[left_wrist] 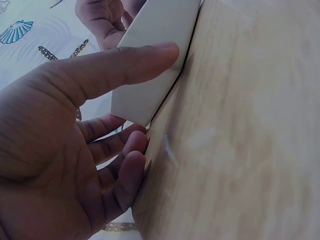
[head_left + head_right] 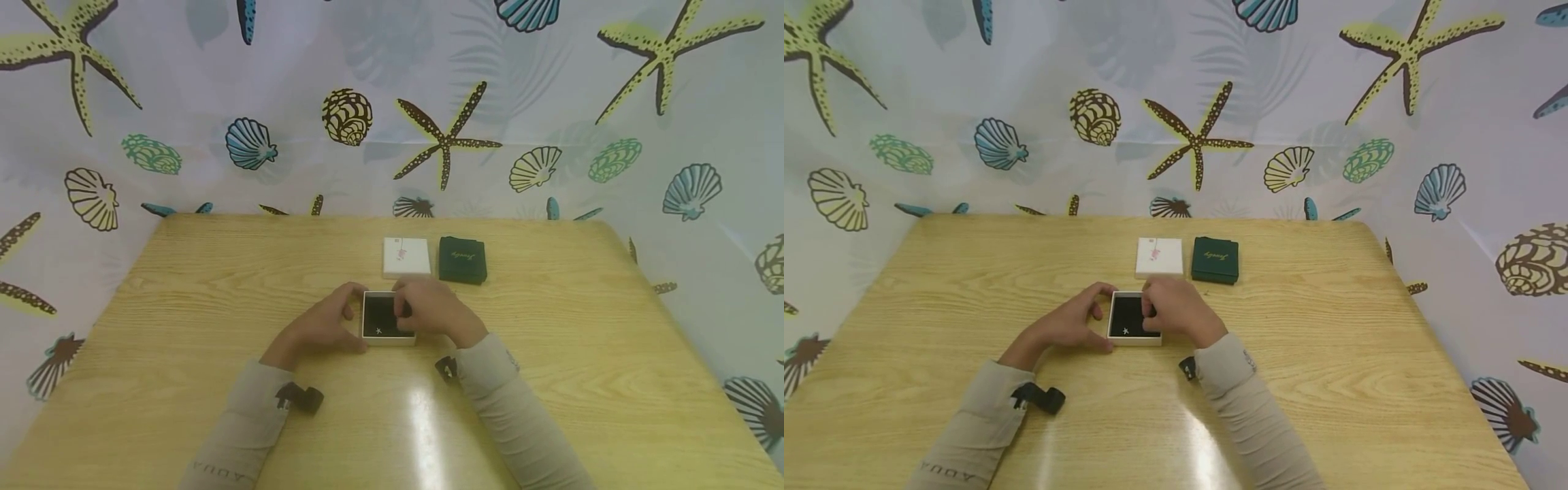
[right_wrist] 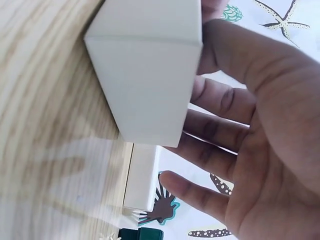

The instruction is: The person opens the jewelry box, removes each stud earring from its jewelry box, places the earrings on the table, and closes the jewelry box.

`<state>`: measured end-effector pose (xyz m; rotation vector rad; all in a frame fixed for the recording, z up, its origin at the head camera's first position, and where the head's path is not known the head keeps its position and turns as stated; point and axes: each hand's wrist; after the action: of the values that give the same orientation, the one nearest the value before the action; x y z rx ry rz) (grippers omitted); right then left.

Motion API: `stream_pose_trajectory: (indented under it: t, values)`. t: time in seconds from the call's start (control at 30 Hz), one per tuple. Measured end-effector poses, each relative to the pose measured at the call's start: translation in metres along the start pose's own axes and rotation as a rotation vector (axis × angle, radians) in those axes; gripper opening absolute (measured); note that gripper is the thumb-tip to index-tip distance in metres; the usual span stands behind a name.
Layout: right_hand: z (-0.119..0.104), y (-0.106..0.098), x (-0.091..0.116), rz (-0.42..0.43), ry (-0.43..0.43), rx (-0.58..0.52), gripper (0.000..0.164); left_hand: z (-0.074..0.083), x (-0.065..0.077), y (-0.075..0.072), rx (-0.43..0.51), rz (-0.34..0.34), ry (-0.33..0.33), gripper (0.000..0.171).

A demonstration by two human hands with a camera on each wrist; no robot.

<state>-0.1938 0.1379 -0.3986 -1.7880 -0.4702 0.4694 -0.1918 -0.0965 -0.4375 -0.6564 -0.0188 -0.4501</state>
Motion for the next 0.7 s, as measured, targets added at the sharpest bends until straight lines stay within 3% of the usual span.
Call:
stream_pose_trajectory:
  t: [0.13, 0.47, 0.7]
  values:
    - [0.007, -0.004, 0.001, 0.004, -0.005, -0.063, 0.006, 0.001, 0.000, 0.000, -0.005, -0.002, 0.000, 0.094]
    - [0.039, -0.025, 0.015, 0.063, 0.119, -0.309, 0.005, -0.001, -0.001, 0.002, -0.004, 0.005, 0.008, 0.095]
    - [0.051, -0.025, 0.020, 0.049, 0.122, -0.362, 0.005, -0.001, -0.001, 0.003, -0.009, 0.015, 0.005, 0.095]
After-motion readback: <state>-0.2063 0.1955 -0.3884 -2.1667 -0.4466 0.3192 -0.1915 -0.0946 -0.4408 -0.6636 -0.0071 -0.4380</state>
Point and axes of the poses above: each hand's wrist, its own x-axis away from the middle knuckle, its own y-axis out of the palm, z = x × y, and after that the axes turned 8 degrees about z, right-handed
